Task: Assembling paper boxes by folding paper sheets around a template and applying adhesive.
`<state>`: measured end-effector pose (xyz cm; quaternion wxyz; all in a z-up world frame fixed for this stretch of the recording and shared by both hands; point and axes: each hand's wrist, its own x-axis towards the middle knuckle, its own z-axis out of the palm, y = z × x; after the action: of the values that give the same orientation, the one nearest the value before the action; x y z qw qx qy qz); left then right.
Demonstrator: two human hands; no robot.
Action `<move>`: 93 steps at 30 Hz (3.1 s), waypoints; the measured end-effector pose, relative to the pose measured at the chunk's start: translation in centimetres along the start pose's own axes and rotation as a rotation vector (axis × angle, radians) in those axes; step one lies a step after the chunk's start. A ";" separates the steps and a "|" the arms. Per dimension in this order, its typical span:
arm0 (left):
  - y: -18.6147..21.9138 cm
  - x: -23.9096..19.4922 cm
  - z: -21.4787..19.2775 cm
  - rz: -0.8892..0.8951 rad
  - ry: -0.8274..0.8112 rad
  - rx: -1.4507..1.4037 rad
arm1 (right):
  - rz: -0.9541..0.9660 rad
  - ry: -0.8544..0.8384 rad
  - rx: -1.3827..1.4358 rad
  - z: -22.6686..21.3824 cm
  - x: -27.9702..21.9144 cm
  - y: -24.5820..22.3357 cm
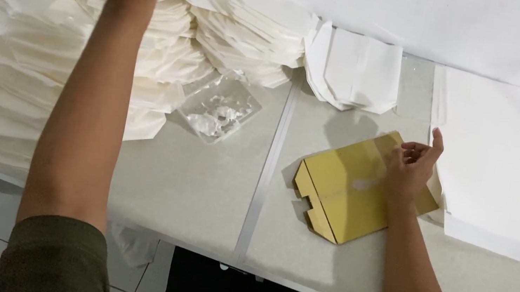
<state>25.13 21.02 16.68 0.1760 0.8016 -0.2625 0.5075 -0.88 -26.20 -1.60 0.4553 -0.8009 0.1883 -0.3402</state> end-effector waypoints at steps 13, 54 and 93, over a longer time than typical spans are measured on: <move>-8.2 -7.9 5.2 -0.164 -0.884 0.258 | 0.150 -0.090 -0.005 0.1 -0.2 -2.5; 32.3 -18.2 -1.3 -0.023 -1.331 -0.294 | 0.137 -0.167 -1.163 -3.2 2.7 7.3; 30.1 -15.1 1.7 -1.010 -1.044 -1.128 | -0.017 -0.338 -1.154 -1.1 -0.1 0.3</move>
<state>3.01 -0.34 2.73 0.6008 0.7439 -0.1362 -0.2591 -1.75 -26.93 -1.57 -0.0318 -0.9632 0.2612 -0.0546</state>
